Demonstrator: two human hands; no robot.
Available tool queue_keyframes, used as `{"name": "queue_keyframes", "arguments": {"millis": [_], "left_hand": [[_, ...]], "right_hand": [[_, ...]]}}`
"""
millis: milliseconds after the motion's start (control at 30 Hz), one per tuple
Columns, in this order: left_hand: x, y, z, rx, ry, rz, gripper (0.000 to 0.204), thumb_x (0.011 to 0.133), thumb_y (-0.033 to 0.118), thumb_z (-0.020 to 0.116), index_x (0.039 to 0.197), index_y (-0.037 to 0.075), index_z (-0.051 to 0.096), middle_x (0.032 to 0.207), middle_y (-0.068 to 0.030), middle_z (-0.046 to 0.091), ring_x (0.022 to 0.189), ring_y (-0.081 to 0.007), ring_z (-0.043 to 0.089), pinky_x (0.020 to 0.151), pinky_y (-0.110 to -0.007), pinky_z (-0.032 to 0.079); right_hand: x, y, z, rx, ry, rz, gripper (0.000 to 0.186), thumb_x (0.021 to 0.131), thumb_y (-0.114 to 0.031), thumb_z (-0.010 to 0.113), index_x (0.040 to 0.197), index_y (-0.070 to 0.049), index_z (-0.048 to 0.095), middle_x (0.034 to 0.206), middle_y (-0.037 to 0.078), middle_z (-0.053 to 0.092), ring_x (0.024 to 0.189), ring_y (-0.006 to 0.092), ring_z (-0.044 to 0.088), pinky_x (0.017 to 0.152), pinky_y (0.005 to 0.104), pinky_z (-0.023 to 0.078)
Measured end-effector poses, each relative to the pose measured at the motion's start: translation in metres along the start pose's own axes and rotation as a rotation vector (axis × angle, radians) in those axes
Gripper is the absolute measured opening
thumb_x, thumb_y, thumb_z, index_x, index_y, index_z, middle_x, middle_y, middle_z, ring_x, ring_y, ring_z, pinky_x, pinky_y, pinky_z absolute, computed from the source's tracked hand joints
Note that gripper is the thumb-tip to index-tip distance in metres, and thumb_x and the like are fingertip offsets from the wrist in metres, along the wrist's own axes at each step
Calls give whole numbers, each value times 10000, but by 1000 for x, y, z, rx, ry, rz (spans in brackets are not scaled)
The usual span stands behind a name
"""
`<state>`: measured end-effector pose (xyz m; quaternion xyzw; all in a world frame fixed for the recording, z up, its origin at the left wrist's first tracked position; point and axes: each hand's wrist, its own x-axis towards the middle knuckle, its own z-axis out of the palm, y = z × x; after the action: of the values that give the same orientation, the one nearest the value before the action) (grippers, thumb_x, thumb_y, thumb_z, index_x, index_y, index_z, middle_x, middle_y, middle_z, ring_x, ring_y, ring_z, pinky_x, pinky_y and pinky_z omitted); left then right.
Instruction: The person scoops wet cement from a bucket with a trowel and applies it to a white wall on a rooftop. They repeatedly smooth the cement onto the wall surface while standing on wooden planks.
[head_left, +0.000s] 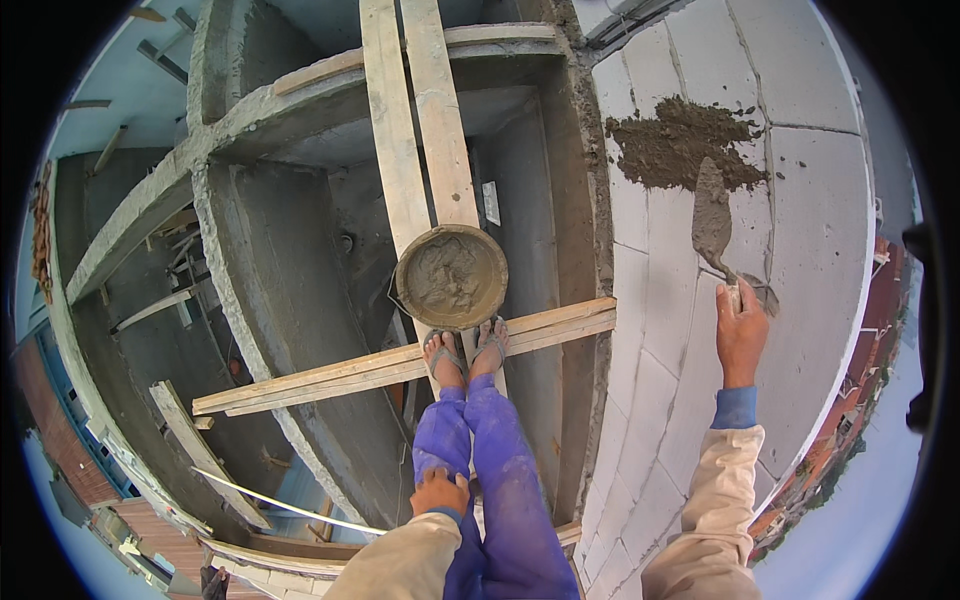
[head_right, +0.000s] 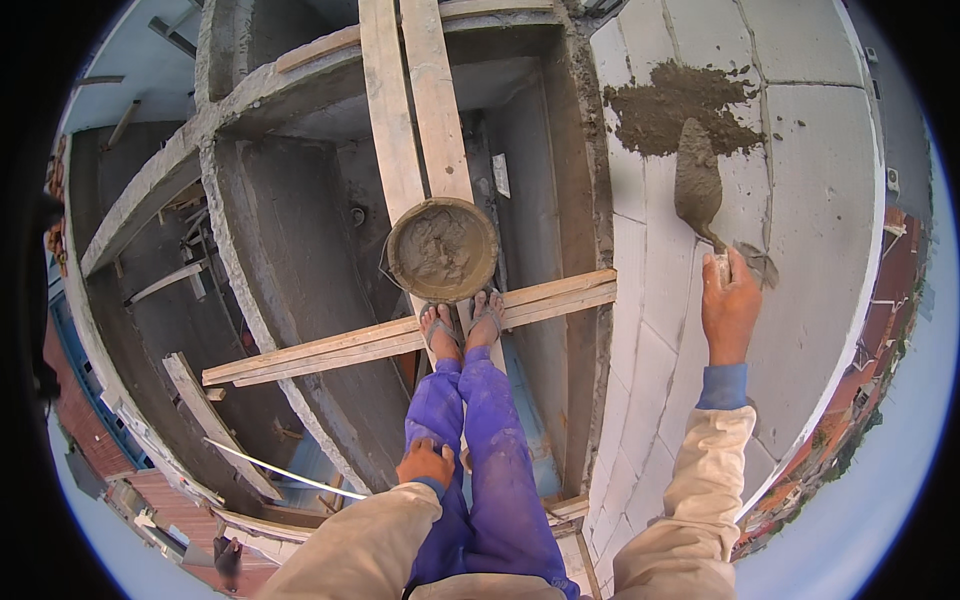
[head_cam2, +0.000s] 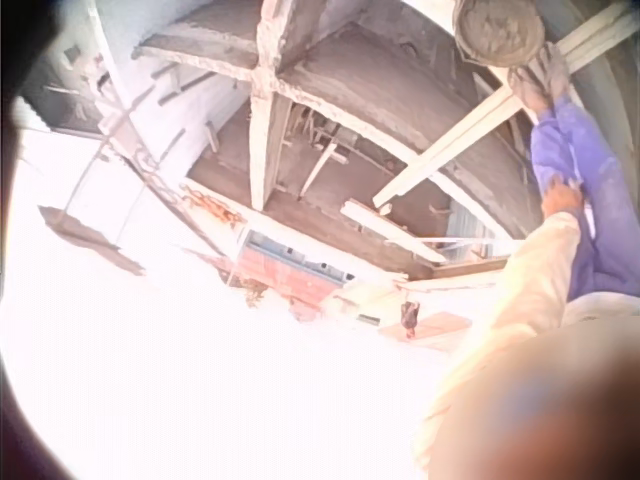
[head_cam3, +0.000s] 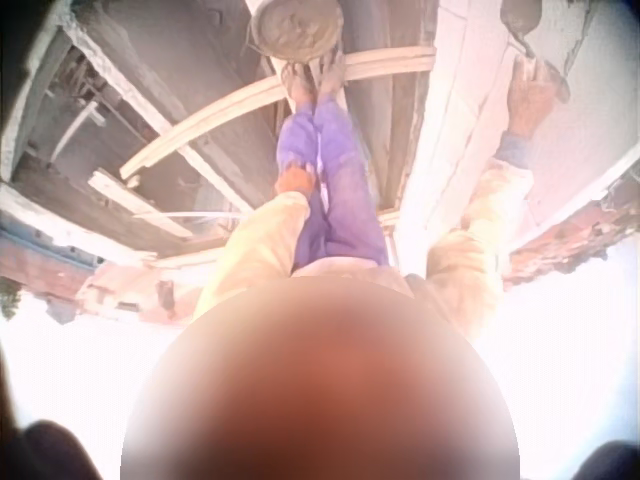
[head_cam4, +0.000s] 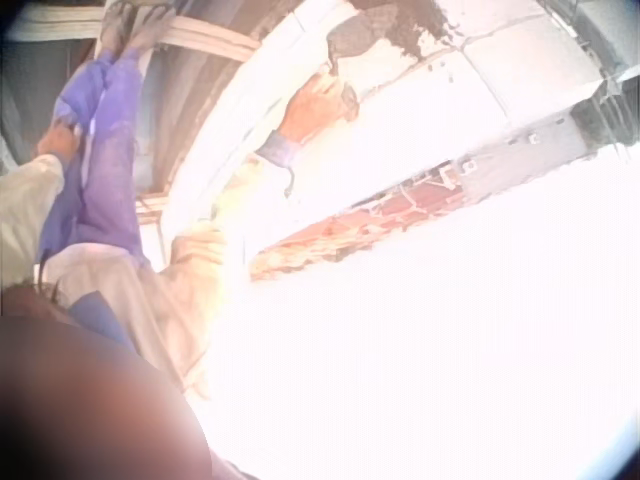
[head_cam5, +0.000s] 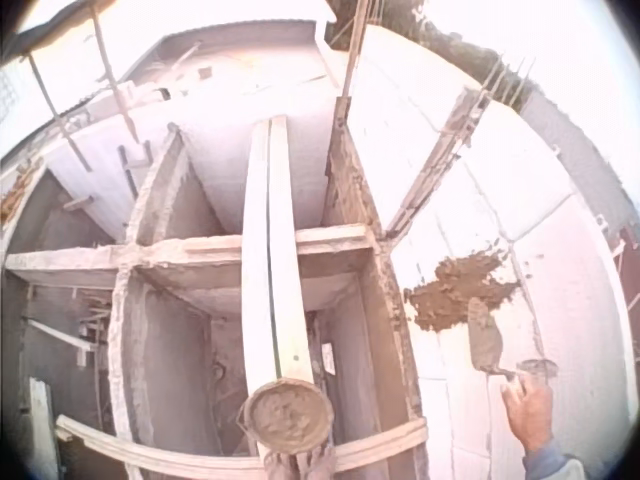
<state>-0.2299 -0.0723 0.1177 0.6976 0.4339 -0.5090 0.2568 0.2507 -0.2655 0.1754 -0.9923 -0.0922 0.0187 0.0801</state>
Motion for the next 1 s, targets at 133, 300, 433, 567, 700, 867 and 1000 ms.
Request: {"name": "queue_keyframes", "arguments": {"millis": [133,300,433,567,700,867,1000], "left_hand": [[-2,-2,13,-49,15,-40,474,971,454,581,1253,86,682,1413,-123,608,1222,-398,639,973,-532,547],[-2,-5,31,-113,-7,-76,450,971,445,590,1237,96,693,1461,-113,587,1245,-400,621,993,-533,542],[-3,-9,39,-122,29,-65,436,965,444,605,1204,92,700,1441,-104,592,1229,-390,628,976,-528,550],[-4,-7,39,-103,27,-58,441,957,441,613,1220,97,700,1426,-95,592,1210,-384,637,949,-528,559],[-4,2,31,-64,11,-59,463,957,452,604,1251,107,699,1445,-96,581,1217,-389,638,971,-530,550],[1,10,11,-19,-30,-58,494,955,454,594,1277,92,690,1484,-96,568,1253,-374,631,1023,-523,520],[1,12,1,48,-47,-69,501,965,451,592,1293,82,677,1478,-98,582,1254,-371,639,1057,-507,499]], "right_hand": [[-85,-53,121,-82,-386,-311,386,898,-201,730,1264,-87,683,1141,79,665,1067,319,672,862,443,567],[-136,-130,303,-294,-417,-458,255,979,-174,579,1206,-148,693,1118,55,651,1081,245,659,887,426,556],[-172,-157,364,-43,-667,-344,271,963,-227,627,1196,-102,685,1115,86,678,1087,309,679,889,478,557],[-214,-123,339,198,-647,-178,360,961,-295,653,1251,-84,683,1151,111,701,1102,352,684,917,491,559],[-225,-102,312,239,-610,-192,391,976,-289,644,1327,-116,660,1225,107,695,1121,336,685,929,466,565],[-199,-105,282,463,-650,-158,380,956,-335,710,1255,-100,708,1212,126,722,1096,348,692,908,484,568],[-125,-71,268,1080,-1213,132,372,984,-345,724,1167,-20,734,957,64,744,731,162,682,649,314,559]]}}
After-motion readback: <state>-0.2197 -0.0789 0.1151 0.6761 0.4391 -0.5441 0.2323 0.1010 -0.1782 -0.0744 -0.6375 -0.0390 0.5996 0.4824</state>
